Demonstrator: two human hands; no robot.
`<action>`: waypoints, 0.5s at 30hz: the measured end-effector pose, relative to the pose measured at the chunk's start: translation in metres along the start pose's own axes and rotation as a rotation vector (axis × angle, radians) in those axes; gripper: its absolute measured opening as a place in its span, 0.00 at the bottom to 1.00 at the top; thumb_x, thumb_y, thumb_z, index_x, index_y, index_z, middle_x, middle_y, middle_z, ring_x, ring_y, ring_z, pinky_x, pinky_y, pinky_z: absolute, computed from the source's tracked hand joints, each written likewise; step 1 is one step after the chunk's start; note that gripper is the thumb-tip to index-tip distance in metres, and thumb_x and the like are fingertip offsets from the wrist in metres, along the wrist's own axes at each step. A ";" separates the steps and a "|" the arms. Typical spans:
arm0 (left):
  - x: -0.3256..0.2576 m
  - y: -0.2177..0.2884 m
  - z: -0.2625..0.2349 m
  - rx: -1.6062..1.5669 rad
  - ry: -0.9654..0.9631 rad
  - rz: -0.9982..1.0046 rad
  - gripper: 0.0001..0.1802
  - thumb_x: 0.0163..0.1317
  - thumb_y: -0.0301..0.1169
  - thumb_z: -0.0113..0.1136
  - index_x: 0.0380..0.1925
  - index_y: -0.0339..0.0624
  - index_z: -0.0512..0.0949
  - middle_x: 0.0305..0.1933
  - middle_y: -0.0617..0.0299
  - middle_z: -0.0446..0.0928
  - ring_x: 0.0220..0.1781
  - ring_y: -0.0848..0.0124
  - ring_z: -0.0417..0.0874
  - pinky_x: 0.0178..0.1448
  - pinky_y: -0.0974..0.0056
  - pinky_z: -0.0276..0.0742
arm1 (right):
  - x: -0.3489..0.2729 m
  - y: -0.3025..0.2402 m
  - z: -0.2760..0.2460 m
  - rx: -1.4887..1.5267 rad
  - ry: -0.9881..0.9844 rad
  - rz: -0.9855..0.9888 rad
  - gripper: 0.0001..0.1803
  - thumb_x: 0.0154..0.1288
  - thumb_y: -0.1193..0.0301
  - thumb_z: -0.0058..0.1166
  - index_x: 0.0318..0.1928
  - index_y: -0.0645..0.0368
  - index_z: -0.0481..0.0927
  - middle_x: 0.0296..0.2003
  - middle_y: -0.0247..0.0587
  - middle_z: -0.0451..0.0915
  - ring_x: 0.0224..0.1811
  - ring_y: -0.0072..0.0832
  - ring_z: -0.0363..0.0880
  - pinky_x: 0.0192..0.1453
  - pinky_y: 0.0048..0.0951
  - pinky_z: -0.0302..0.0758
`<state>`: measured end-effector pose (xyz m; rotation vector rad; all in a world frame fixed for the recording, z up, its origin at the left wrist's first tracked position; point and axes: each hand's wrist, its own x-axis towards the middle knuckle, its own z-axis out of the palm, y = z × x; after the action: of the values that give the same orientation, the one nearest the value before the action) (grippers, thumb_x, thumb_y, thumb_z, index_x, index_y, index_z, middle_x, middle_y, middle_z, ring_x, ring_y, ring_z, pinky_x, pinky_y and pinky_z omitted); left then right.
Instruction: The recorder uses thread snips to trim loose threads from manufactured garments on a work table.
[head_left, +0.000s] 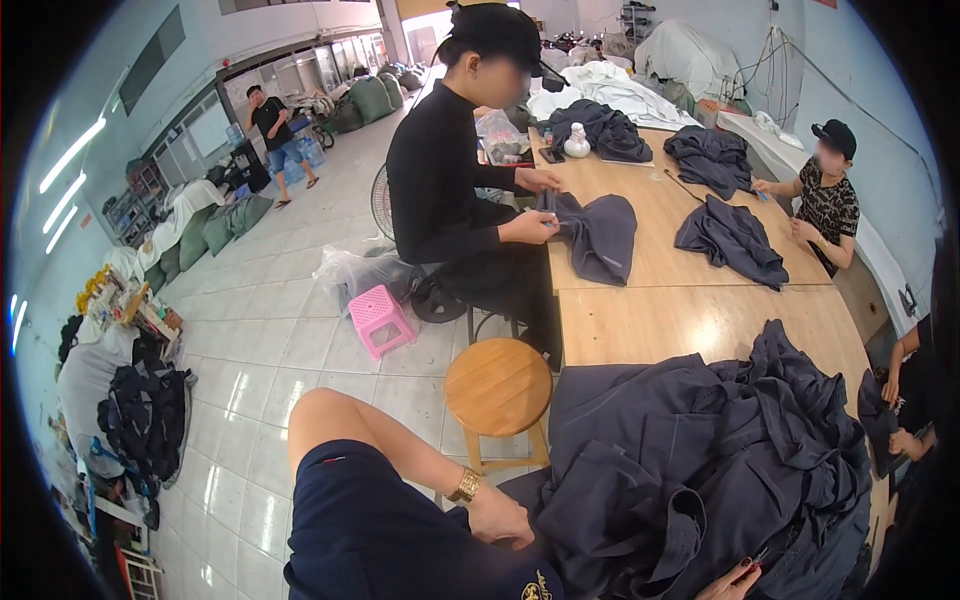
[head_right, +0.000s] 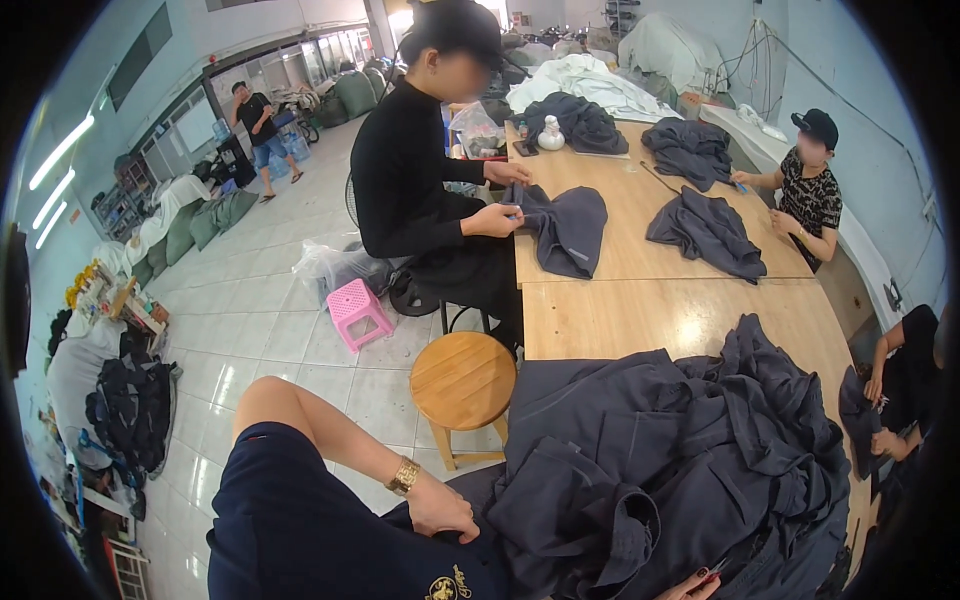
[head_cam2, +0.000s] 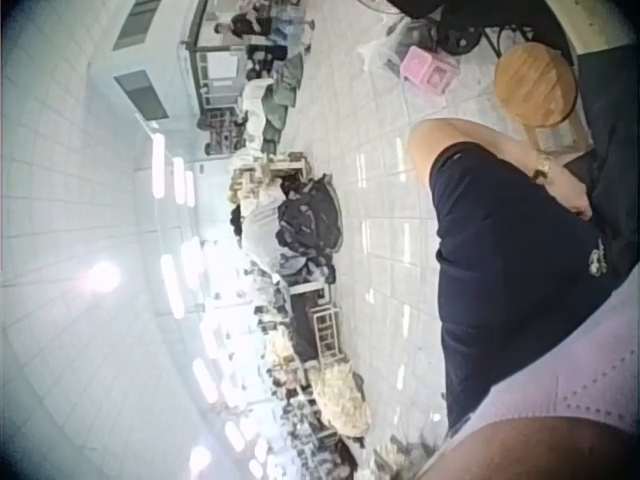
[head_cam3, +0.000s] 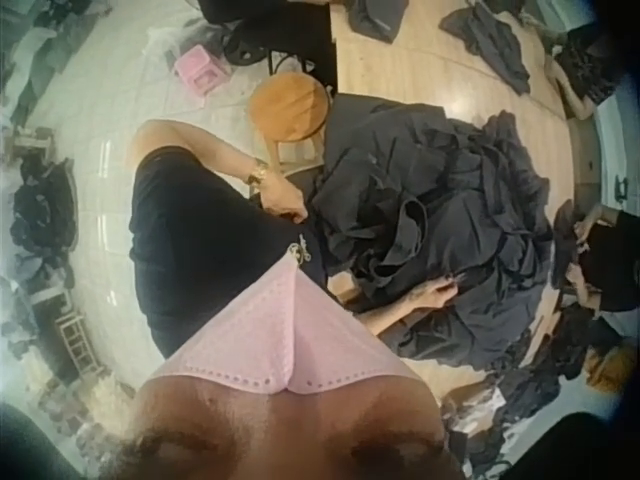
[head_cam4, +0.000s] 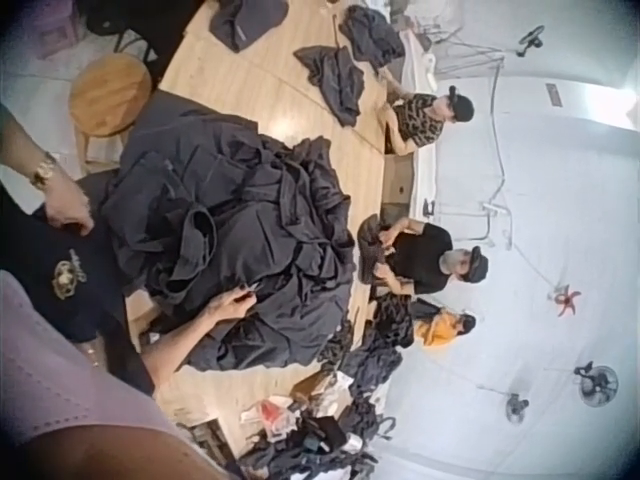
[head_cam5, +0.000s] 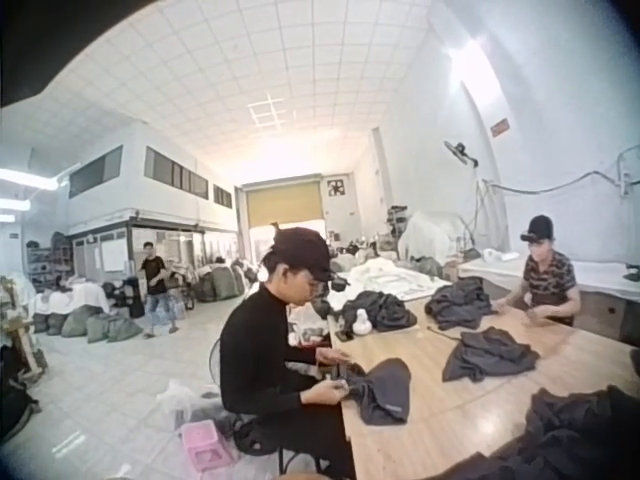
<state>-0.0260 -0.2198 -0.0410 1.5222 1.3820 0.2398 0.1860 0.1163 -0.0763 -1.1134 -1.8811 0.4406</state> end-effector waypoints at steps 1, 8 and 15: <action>0.001 0.002 0.000 -0.008 -0.015 -0.036 0.23 0.42 0.28 0.63 0.41 0.38 0.70 0.39 0.42 0.75 0.45 0.46 0.75 0.46 0.51 0.71 | 0.000 -0.002 -0.001 0.004 -0.001 -0.004 0.22 0.67 0.56 0.48 0.39 0.68 0.75 0.29 0.59 0.76 0.29 0.51 0.73 0.34 0.41 0.71; 0.003 -0.007 0.009 0.045 -0.014 0.077 0.21 0.44 0.27 0.61 0.41 0.35 0.74 0.33 0.44 0.78 0.42 0.47 0.77 0.44 0.51 0.72 | 0.001 0.004 0.001 -0.020 0.014 -0.063 0.21 0.67 0.57 0.47 0.40 0.67 0.75 0.29 0.59 0.76 0.29 0.52 0.73 0.34 0.42 0.71; 0.006 -0.022 0.003 -0.329 -0.185 0.047 0.26 0.48 0.29 0.62 0.51 0.35 0.75 0.49 0.49 0.78 0.51 0.56 0.78 0.54 0.63 0.72 | 0.000 0.013 0.003 0.018 0.001 -0.034 0.22 0.67 0.54 0.47 0.40 0.65 0.76 0.30 0.58 0.77 0.30 0.50 0.75 0.33 0.40 0.72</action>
<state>-0.0359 -0.2199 -0.0621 1.2697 1.1012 0.3290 0.1900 0.1237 -0.0867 -1.0684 -1.8887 0.4366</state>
